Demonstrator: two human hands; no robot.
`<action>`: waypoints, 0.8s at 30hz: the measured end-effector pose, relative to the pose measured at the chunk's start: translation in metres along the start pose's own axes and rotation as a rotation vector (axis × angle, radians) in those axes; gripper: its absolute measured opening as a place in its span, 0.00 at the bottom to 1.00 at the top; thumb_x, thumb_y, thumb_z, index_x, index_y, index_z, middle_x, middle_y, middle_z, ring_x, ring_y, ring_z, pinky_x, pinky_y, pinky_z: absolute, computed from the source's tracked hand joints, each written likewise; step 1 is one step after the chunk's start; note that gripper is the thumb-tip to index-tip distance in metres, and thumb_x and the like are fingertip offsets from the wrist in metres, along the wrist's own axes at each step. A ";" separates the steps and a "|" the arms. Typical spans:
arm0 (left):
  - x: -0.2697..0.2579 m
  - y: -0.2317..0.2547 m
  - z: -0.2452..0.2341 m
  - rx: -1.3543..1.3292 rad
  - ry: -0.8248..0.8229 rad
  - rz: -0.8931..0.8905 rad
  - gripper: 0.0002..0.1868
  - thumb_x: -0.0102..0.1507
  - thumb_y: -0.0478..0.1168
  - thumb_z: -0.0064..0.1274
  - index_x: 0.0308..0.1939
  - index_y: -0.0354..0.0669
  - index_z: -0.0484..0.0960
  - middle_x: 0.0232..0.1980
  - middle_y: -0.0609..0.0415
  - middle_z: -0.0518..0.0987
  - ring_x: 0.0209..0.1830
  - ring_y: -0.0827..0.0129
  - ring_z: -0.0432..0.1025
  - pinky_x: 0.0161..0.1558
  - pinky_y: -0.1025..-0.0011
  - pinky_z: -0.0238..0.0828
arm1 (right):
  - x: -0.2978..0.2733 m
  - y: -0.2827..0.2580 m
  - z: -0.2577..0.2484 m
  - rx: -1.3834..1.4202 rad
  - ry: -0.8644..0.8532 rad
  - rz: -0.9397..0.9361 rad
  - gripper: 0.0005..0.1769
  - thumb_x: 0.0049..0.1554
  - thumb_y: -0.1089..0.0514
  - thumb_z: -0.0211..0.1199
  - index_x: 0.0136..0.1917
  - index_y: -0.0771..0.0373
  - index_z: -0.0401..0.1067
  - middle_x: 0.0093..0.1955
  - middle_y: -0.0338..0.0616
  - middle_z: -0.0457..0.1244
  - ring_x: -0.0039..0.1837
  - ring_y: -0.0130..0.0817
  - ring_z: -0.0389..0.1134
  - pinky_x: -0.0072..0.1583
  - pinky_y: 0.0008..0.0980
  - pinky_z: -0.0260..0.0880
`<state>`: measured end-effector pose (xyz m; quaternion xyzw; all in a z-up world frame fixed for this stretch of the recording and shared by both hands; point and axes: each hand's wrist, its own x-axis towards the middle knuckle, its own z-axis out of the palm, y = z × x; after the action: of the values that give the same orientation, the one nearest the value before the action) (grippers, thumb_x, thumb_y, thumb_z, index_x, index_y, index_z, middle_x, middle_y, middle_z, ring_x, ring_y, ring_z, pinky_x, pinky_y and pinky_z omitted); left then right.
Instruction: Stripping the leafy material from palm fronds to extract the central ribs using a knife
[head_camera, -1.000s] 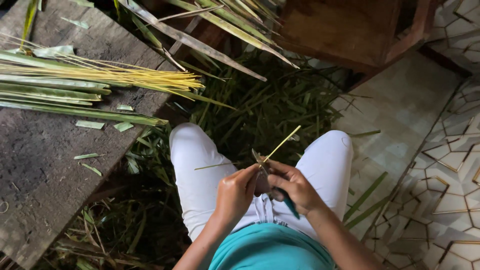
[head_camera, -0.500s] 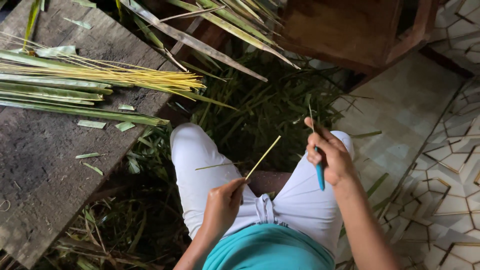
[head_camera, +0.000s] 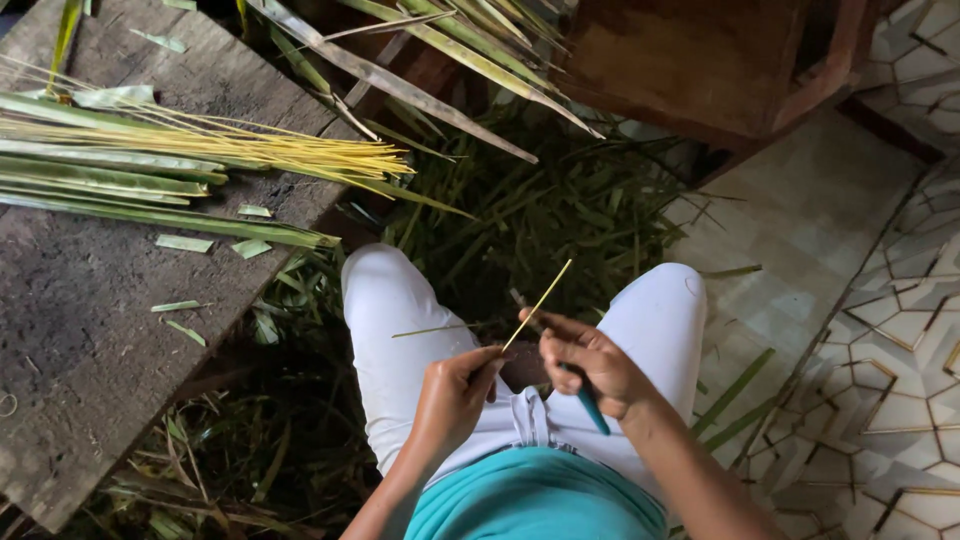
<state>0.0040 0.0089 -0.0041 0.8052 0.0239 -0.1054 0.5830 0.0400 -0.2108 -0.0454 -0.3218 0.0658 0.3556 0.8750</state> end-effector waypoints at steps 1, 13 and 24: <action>-0.002 -0.001 0.000 -0.003 0.021 0.008 0.10 0.61 0.32 0.53 0.42 0.34 0.88 0.18 0.56 0.79 0.14 0.77 0.66 0.18 0.77 0.62 | 0.003 -0.005 -0.003 0.020 -0.024 -0.028 0.24 0.60 0.66 0.58 0.70 0.65 0.67 0.36 0.37 0.62 0.29 0.20 0.55 0.30 0.18 0.53; -0.009 -0.008 -0.012 0.092 0.058 -0.021 0.10 0.60 0.32 0.54 0.42 0.39 0.88 0.19 0.57 0.80 0.15 0.76 0.69 0.20 0.76 0.66 | 0.004 -0.042 -0.020 -0.154 0.115 -0.274 0.27 0.60 0.62 0.57 0.73 0.59 0.64 0.35 0.35 0.59 0.31 0.20 0.54 0.33 0.18 0.53; 0.007 0.009 0.005 0.221 0.078 0.097 0.10 0.62 0.37 0.56 0.46 0.48 0.88 0.20 0.51 0.81 0.25 0.56 0.79 0.31 0.62 0.75 | 0.000 0.025 0.005 -0.089 0.112 -0.082 0.26 0.56 0.73 0.56 0.68 0.65 0.69 0.31 0.49 0.58 0.23 0.26 0.56 0.25 0.24 0.58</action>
<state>0.0119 0.0002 0.0014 0.8681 -0.0044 -0.0476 0.4940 0.0225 -0.1940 -0.0541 -0.3822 0.0854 0.3036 0.8686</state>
